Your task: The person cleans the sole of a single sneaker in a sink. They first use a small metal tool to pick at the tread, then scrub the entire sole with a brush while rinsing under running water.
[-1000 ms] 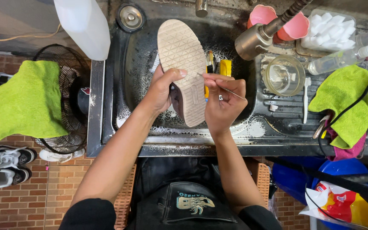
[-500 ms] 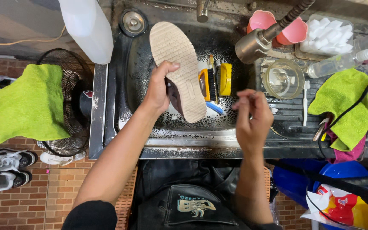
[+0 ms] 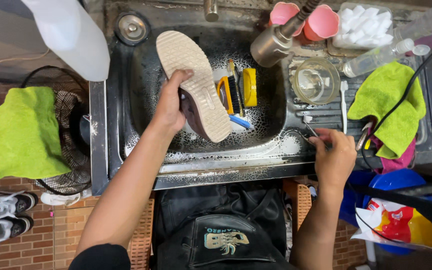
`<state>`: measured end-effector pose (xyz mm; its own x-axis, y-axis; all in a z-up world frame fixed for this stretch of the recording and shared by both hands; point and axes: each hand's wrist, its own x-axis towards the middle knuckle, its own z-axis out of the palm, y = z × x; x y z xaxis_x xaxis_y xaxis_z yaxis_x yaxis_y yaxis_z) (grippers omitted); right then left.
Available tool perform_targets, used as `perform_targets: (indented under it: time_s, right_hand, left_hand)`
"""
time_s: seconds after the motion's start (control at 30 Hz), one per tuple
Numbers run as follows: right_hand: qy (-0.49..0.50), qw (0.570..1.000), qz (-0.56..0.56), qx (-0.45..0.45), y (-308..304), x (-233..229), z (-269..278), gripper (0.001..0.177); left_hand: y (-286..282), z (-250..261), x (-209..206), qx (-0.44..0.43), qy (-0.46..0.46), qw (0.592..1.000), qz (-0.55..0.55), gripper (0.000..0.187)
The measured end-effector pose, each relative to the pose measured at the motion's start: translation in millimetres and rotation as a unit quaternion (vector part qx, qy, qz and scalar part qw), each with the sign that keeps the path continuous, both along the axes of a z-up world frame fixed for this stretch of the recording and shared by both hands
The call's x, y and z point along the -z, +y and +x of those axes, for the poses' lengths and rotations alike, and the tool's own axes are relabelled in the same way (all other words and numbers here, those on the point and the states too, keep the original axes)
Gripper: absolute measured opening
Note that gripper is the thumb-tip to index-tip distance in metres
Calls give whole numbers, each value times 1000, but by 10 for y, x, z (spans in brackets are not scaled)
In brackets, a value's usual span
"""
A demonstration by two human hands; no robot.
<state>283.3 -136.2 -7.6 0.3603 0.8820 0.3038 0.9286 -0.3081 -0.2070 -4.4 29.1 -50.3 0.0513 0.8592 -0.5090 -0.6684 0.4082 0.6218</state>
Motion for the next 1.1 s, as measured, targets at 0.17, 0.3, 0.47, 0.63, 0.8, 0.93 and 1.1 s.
perform_targets:
  time_s: [0.17,0.3,0.47,0.63,0.8,0.93,1.1]
  right_hand:
    - [44,999,12,-3,16,-8,2,14]
    - [34,998,41,-20,51,14,69,12]
    - [44,992,102,-56,193,-121,-79,9]
    - [119,970,86,-194,623,-268,-640,14]
    - [22,945,-41,-323,1087,-159,-1089,22]
    - [-174,925,-138,-307,1522,448,-1008,11]
    - [-319,897,-139,-272,1867,1152,-842,10]
  left_hand:
    - [32,-6,113,9,10,1000,-10,31]
    - [-16,-37,-17,18,52,998,-11,29]
    - [54,-99,108,-11,82,997,10,26]
    - [84,-156,152,-26,117,992,40,21]
    - [47,-104,106,-28,122,991,43,22]
    - [-15,-122,38,-13,115,989,91,23]
    - [-205,-81,-427,36,122,964,232,38]
